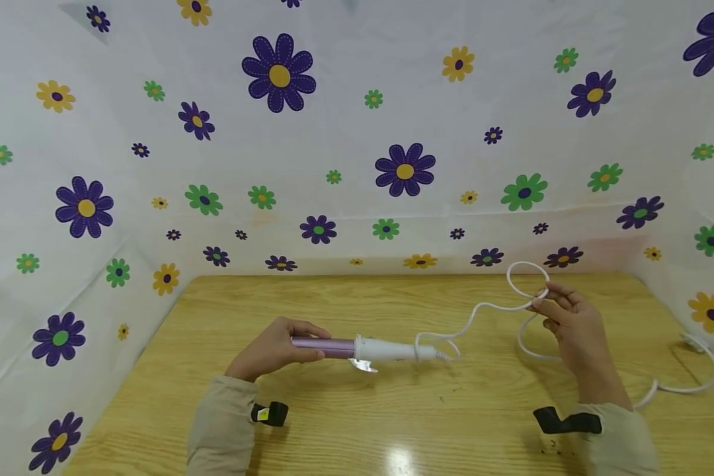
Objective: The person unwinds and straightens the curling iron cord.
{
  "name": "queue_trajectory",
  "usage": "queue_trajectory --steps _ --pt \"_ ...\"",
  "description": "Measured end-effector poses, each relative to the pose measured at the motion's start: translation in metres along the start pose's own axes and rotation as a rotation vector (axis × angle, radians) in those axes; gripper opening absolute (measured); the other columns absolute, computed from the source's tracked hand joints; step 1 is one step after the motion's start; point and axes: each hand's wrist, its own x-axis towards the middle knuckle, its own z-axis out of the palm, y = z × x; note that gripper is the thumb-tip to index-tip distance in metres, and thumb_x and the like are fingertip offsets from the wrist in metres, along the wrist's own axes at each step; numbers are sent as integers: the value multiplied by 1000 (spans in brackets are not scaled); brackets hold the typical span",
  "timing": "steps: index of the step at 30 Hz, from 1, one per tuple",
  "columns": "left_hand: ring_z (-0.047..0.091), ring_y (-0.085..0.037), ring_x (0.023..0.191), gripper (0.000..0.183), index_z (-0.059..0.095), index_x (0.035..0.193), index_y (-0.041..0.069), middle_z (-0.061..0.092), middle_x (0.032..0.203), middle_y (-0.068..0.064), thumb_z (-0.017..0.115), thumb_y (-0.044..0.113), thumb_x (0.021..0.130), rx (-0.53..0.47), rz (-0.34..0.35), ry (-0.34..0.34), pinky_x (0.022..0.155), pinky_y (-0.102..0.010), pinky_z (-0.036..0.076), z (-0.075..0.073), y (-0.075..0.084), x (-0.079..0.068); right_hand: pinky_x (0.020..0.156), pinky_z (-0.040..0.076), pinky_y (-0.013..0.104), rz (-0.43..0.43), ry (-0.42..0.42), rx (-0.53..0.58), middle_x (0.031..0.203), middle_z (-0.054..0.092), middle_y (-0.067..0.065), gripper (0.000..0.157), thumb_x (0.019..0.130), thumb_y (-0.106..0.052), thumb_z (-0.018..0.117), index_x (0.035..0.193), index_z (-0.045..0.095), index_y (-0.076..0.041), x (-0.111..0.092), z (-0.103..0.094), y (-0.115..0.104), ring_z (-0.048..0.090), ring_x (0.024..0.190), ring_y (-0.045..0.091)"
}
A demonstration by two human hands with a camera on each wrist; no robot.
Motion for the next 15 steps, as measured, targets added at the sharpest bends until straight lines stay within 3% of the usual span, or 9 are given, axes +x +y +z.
queue_trajectory --steps 8,15 --pt "58 -23 92 37 72 113 13 65 117 -16 78 30 80 -14 -68 126 73 -32 51 -8 -7 -6 57 41 18 2 -128 66 91 67 -3 30 97 7 45 110 62 -14 -4 -31 -2 67 78 9" --pt "60 -21 85 39 70 115 9 65 115 -17 77 26 81 -60 -88 153 72 -38 52 -12 -13 -6 61 46 18 32 -319 130 98 68 0 38 100 8 32 114 62 -11 -9 -71 7 67 84 12"
